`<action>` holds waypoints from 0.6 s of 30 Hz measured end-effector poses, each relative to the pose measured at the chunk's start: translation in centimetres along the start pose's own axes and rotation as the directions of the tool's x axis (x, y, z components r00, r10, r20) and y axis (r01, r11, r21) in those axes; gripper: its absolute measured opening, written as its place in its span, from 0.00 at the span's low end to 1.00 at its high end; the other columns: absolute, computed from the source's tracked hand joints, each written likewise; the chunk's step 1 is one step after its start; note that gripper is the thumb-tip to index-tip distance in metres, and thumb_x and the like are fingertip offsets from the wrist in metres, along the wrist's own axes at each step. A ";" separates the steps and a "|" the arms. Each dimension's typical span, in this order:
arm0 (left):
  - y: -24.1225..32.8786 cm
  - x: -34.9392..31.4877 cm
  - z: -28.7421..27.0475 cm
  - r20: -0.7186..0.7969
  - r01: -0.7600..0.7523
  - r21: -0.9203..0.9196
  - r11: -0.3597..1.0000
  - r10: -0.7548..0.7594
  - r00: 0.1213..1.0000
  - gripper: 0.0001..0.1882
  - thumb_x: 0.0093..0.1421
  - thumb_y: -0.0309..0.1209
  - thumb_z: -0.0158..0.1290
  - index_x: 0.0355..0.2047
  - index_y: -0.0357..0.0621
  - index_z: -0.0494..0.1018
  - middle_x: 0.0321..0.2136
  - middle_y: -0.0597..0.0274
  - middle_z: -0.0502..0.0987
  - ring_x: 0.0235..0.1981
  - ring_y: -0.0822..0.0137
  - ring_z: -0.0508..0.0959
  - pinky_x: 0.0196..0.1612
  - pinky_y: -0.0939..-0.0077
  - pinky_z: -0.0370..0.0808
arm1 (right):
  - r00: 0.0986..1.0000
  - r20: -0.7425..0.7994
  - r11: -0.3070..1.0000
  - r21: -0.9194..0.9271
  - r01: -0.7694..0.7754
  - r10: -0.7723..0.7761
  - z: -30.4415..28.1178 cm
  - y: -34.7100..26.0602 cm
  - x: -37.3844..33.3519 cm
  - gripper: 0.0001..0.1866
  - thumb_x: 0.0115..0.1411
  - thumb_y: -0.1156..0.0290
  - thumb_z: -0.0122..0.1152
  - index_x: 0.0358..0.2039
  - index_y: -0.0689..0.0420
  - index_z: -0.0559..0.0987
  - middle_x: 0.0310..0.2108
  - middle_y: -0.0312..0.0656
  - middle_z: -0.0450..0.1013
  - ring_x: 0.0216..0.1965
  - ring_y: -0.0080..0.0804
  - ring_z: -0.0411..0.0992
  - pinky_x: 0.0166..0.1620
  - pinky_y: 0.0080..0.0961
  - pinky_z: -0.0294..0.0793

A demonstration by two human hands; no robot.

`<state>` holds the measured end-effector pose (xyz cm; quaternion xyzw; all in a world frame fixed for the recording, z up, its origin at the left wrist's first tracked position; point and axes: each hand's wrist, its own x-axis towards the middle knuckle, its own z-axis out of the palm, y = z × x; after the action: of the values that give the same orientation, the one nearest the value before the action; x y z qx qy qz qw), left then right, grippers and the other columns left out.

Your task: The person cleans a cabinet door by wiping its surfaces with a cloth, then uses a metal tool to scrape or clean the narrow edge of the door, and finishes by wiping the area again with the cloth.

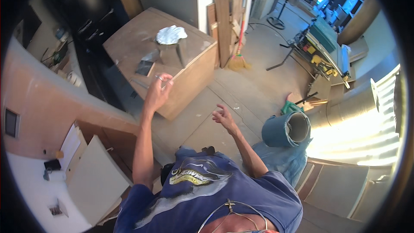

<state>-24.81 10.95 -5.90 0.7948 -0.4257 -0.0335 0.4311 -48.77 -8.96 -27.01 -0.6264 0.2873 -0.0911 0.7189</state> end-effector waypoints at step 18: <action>-18.2 29.5 1.8 -0.409 -0.016 0.160 0.987 0.081 0.909 0.11 0.63 0.32 0.56 0.41 0.39 0.78 0.36 0.45 0.81 0.43 0.46 0.79 0.51 0.54 0.71 | 0.856 0.227 0.729 -0.452 0.514 -0.464 4.2 -22.1 30.3 0.26 0.65 0.64 0.63 0.60 0.58 0.69 0.42 0.47 0.77 0.38 0.34 0.78 0.43 0.31 0.78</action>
<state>4.91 -6.20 -10.78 0.8038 -0.3457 0.1792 0.4498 -16.67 -24.65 -14.76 -0.8466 0.0900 -0.1692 0.4964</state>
